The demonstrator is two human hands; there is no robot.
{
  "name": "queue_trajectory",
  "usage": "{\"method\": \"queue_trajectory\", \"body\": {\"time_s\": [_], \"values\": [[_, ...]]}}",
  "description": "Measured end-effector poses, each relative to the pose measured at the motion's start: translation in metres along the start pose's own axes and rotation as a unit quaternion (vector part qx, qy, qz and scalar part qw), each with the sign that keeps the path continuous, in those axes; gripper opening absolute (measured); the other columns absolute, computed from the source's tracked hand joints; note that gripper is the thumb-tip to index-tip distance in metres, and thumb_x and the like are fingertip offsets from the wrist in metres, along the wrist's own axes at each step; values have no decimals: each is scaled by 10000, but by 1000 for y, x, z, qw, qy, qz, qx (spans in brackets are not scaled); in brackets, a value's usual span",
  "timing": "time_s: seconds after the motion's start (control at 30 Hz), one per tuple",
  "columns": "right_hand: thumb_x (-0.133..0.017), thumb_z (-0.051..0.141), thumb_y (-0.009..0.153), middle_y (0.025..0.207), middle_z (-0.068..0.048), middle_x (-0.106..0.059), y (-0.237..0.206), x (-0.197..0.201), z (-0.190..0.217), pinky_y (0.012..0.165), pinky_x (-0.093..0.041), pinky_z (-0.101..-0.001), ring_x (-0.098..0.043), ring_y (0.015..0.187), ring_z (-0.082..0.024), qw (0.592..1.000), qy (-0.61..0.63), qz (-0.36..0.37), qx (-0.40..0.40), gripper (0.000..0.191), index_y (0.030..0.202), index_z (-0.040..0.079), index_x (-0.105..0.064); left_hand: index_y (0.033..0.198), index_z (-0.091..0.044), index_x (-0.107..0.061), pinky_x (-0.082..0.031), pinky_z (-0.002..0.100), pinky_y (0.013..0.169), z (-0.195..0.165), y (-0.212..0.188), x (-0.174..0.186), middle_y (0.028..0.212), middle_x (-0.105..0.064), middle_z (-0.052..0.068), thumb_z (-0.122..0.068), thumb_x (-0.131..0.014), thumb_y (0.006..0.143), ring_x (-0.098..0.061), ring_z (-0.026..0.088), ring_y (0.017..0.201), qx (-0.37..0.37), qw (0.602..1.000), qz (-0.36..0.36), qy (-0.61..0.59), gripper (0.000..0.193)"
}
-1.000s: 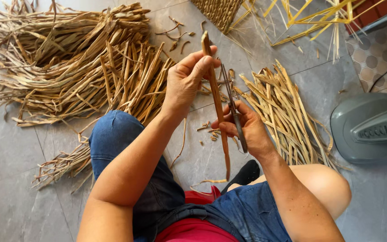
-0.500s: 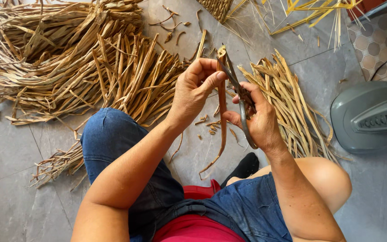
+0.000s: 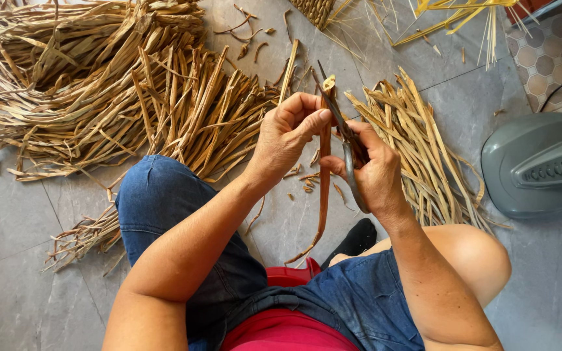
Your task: The person sits on a low stool on the floor and trims dried palm/wicker weaving strips with scissors, cutting off dark edge portions and placing the trimmed light-colored strips into a pile beside them while discarding scraps.
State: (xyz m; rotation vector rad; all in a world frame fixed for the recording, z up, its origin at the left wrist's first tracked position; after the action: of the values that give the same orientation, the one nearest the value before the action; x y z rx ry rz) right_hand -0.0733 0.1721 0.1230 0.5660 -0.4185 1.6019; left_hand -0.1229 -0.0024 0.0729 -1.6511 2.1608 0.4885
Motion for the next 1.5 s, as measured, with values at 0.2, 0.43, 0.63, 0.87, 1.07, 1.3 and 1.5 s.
{"method": "queue_trajectory", "body": {"time_s": [0.2, 0.43, 0.63, 0.87, 1.07, 1.3, 1.5], "values": [[-894, 202, 817, 744, 20, -655, -1, -7, -1, 618, -465, -208, -530, 687, -43, 997, 56, -15, -48, 404, 1159, 94, -707, 1115, -11, -667, -522, 237, 808, -3, -1, 3, 996, -739, 31, -172, -666, 1049, -649, 72, 904, 19, 999, -3, 38, 174], [-774, 229, 951, 744, 29, -648, 6, -11, -17, 504, -440, -198, -569, 582, -41, 965, 214, 0, -151, 226, 1108, 116, -657, 1126, -19, -659, -561, 231, 835, -9, -3, 1, 997, -726, 3, -165, -670, 1043, -664, 52, 933, -26, 998, -14, 63, 169], [-789, 163, 889, 956, 15, -748, 8, -30, -26, 619, -572, -214, -687, 742, -60, 946, 306, 76, -80, 336, 1150, 125, -580, 1121, -15, -675, -561, 223, 782, -10, -2, -3, 936, -710, -9, -161, -691, 1034, -646, 37, 864, -65, 992, -36, 99, 170], [-730, 84, 1028, 1079, -83, -727, 8, 10, -24, 790, -605, -268, -737, 938, -153, 940, 321, -112, 23, 295, 1267, 80, -557, 1014, 3, -760, -473, 230, 592, 7, -10, -3, 805, -715, 50, -345, -588, 1159, -592, 62, 688, 28, 995, 41, 91, 415], [-798, 172, 1031, 978, -143, -723, 1, 56, -19, 693, -536, -240, -655, 766, -161, 873, 468, -132, 46, 427, 1326, 75, -505, 1298, -66, -632, -465, 195, 488, 41, -22, -19, 1089, -775, 114, -579, -497, 978, -623, 66, 566, 366, 916, 97, -133, 619], [-735, 179, 979, 822, -90, -710, -3, 63, -23, 558, -454, -218, -597, 620, -102, 928, 370, -13, -44, 352, 1277, 49, -600, 1306, -71, -593, -365, 170, 421, 19, 28, 62, 972, -752, 64, -320, -617, 1021, -497, 17, 513, 66, 973, -188, -120, 379], [-792, 59, 839, 899, -58, -725, 2, 51, -37, 651, -517, -215, -626, 750, -79, 957, 176, 152, -171, 373, 1190, 37, -669, 1250, -105, -633, -330, 186, 426, -4, 23, 81, 822, -713, 31, -263, -538, 1102, -469, 26, 502, -42, 983, -181, -4, 237]]}}
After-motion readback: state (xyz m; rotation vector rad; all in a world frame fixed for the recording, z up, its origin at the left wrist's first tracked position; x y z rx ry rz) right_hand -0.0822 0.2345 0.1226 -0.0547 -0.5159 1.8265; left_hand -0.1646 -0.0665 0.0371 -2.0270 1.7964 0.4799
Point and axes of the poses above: each hand's wrist, its own y-axis towards the middle knuckle, its own x-axis out of the back of the hand, z = x × y, the point moved 1 cm from there along y, towards the middle knuckle
